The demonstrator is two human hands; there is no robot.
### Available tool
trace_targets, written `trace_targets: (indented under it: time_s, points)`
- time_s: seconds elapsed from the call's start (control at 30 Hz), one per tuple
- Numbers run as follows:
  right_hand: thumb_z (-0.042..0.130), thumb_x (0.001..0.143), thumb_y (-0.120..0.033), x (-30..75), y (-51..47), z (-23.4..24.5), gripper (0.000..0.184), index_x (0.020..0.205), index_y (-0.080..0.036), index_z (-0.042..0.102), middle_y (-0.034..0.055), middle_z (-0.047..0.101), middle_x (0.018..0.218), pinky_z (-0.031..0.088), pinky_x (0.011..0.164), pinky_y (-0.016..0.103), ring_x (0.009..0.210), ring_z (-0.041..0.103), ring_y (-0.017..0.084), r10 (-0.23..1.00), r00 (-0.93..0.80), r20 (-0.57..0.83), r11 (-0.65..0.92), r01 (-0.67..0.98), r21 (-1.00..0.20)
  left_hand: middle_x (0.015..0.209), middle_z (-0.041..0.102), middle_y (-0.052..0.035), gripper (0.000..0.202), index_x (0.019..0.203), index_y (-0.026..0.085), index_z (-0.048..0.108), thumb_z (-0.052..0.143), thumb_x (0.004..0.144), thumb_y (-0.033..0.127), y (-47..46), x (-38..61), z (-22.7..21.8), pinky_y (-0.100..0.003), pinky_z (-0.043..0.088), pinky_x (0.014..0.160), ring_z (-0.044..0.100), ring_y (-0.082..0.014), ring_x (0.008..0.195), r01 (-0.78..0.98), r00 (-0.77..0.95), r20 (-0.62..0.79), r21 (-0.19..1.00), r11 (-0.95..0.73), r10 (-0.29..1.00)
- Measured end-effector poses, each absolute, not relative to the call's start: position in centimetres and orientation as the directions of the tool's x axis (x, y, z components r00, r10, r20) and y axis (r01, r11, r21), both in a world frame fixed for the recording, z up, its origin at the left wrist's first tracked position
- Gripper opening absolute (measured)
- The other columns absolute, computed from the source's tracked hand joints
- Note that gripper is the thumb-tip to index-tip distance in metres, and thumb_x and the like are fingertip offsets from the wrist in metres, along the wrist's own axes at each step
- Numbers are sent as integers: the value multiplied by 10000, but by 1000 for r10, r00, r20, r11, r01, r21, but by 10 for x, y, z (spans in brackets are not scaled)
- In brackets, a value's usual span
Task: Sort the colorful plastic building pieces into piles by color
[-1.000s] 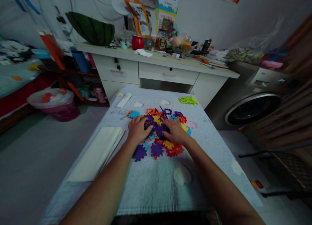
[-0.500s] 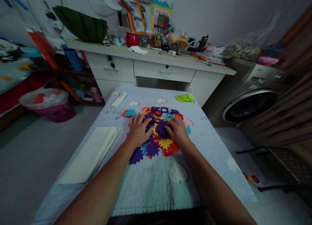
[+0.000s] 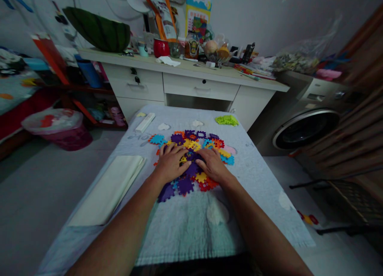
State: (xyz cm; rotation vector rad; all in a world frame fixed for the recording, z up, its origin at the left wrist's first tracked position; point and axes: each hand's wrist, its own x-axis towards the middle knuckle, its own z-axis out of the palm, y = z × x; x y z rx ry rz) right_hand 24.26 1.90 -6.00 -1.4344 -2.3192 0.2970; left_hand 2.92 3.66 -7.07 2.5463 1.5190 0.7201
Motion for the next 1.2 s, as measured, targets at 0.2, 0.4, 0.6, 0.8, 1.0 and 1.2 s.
trace_targets:
  time_s: [0.2, 0.4, 0.6, 0.8, 1.0, 1.2]
  points:
    - [489, 941, -314, 257, 24, -60, 268, 1134, -234, 658, 110, 604, 1292, 120, 1097, 652, 1312, 397, 323, 944, -199, 263, 268, 927, -263, 1466, 482, -88, 679, 1342, 307, 557, 587, 771, 674, 37, 24, -77, -637, 168, 1109, 276, -422, 1403, 834, 378, 278, 311, -455, 883]
    - [574, 891, -370, 237, 11, -53, 275, 1093, -210, 671, 105, 608, 1184, 342, 1008, 443, 1127, 504, 261, 833, -442, 332, 547, 748, -376, 1406, 508, -68, 377, 1188, 276, 652, 484, 910, 466, 42, 18, -72, -496, 300, 1098, 404, -291, 1323, 827, 265, 427, 361, -432, 864]
    - [527, 934, -335, 235, 14, -58, 234, 1072, -232, 685, 94, 632, 1148, 280, 1034, 475, 1119, 507, 259, 879, -391, 274, 465, 829, -311, 1302, 568, -88, 372, 1129, 259, 669, 605, 819, 455, 42, 10, -73, -501, 390, 1012, 468, -325, 1223, 879, 231, 374, 315, -357, 898]
    - [472, 930, -212, 251, 22, -57, 246, 1048, -228, 686, 107, 627, 1170, 263, 1034, 496, 1150, 468, 285, 928, -70, 366, 180, 944, -275, 1313, 566, -98, 416, 1163, 238, 655, 590, 826, 472, 42, 12, -76, -510, 396, 1019, 461, -332, 1237, 867, 264, 347, 323, -379, 900]
    - [579, 868, -351, 242, 13, -53, 248, 1042, -206, 681, 118, 618, 1062, 360, 931, 447, 1021, 503, 287, 924, -216, 317, 306, 913, -271, 1299, 560, -92, 327, 1110, 231, 668, 572, 841, 391, 43, 10, -76, -455, 407, 1033, 503, -285, 1201, 846, 236, 409, 359, -394, 881]
    - [542, 787, -135, 257, 23, -62, 324, 1087, -169, 661, 125, 634, 1077, 409, 946, 406, 1032, 534, 265, 917, -192, 350, 322, 873, -365, 1374, 513, -120, 358, 1138, 222, 663, 569, 851, 414, 44, 10, -82, -513, 385, 1048, 461, -325, 1259, 875, 221, 354, 340, -345, 909]
